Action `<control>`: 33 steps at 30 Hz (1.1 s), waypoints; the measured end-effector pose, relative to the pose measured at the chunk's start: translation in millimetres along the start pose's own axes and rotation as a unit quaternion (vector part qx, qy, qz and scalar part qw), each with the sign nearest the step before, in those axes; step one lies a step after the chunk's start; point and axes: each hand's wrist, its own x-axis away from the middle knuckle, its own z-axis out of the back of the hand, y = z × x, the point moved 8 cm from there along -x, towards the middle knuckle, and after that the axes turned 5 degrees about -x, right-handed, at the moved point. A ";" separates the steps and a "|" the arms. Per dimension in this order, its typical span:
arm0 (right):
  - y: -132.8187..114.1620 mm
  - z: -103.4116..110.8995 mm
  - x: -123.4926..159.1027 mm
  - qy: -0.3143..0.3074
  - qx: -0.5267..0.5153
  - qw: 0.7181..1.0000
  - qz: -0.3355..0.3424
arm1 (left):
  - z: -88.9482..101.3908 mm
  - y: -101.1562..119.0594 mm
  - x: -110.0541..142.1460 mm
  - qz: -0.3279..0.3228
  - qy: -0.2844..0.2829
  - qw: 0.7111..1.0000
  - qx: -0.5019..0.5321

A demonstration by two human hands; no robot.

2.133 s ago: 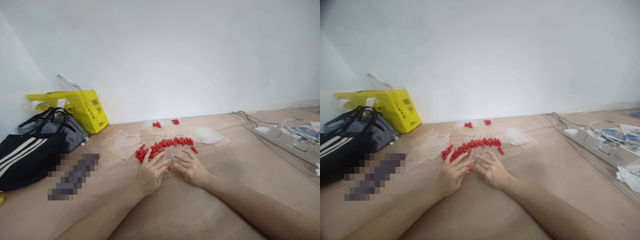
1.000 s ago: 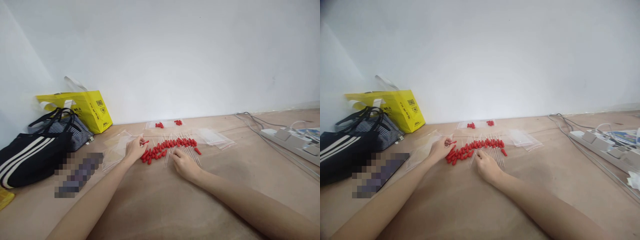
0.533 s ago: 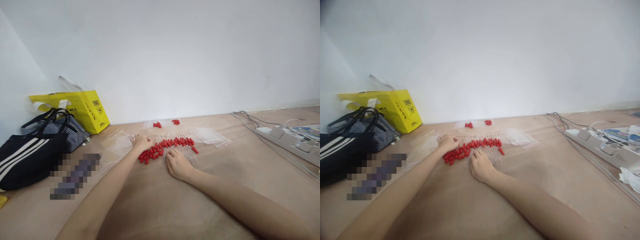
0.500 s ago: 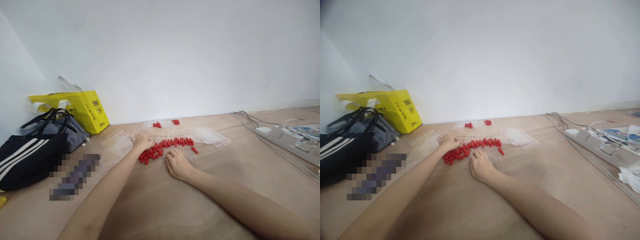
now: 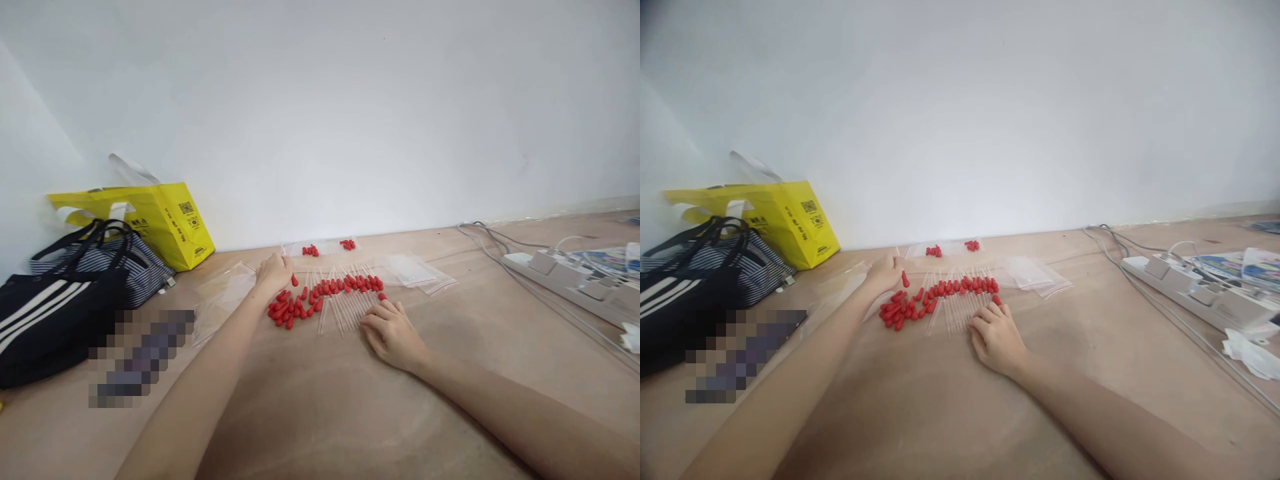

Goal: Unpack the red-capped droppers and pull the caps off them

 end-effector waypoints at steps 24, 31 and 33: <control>-33.1 -3.9 -10.1 0.035 0.007 0.992 0.123 | -17.6 51.8 154.9 -0.408 0.078 0.907 0.077; -41.2 -4.2 -9.8 0.054 -0.008 0.986 0.159 | -10.8 55.5 163.5 -0.446 0.171 0.877 0.054; -42.7 -5.5 -9.1 0.052 -0.011 0.984 0.168 | -10.3 58.8 166.9 -0.461 0.185 0.867 0.039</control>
